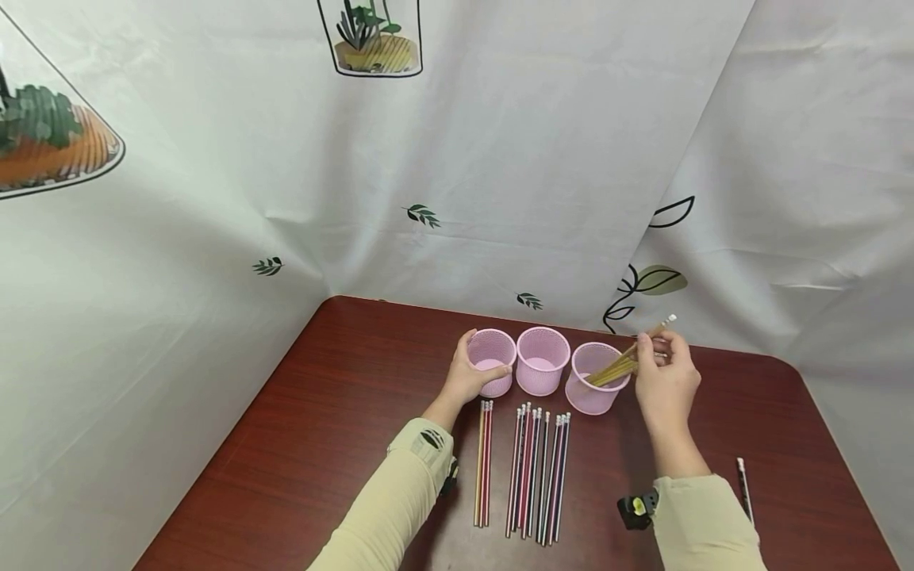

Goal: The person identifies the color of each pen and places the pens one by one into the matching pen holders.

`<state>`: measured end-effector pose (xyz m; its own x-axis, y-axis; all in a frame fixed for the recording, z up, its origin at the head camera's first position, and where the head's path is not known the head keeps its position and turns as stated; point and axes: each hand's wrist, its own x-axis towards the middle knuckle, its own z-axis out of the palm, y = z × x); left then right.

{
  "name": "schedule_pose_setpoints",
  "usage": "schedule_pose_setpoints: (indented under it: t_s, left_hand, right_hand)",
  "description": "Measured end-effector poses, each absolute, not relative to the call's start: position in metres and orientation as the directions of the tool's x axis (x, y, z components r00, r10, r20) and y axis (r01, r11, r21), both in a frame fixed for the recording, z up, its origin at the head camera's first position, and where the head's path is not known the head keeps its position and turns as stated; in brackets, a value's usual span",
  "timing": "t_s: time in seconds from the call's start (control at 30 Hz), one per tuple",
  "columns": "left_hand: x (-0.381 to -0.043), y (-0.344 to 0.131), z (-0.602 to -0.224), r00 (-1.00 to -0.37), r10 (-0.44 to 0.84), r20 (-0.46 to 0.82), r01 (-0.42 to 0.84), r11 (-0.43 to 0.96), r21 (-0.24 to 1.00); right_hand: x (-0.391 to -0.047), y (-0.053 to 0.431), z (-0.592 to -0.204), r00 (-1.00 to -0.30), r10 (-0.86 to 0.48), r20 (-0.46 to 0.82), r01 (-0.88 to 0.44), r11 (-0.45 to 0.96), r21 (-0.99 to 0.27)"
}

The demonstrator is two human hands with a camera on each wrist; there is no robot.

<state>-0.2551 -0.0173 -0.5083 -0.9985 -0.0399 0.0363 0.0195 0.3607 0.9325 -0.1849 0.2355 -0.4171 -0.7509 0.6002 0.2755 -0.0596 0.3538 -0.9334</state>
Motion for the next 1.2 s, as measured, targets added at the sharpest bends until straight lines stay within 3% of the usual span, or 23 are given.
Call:
schedule_pose_setpoints:
  t_s: [0.27,0.43,0.77,1.03,1.2]
  left_hand:
    - [-0.255,-0.017,-0.509,-0.999,-0.041,0.036,0.019,0.355,0.935]
    - [-0.255,-0.017,-0.510,-0.999,-0.039,0.034,0.018,0.358,0.933]
    - [-0.256,-0.017,-0.509,-0.999,-0.034,0.039,0.025,0.354,0.935]
    - [-0.255,-0.017,-0.508,-0.998,-0.035,0.042,0.027,0.353,0.935]
    - [-0.254,-0.017,-0.508,-0.999,-0.033,0.042,0.028,0.349,0.937]
  right_hand:
    - [-0.183,0.242,-0.440,-0.761,0.628,0.160,-0.040,0.201,-0.979]
    - [-0.196,0.270,-0.485,-0.769,0.636,0.068,-0.067,0.026,-0.997]
    - [-0.221,0.310,-0.546,-0.774,0.632,-0.028,-0.070,-0.130,-0.989]
    - [-0.230,0.315,-0.570,-0.744,0.666,0.061,-0.126,-0.050,-0.991]
    - [-0.217,0.295,-0.541,-0.737,0.676,0.003,-0.079,-0.081,-0.994]
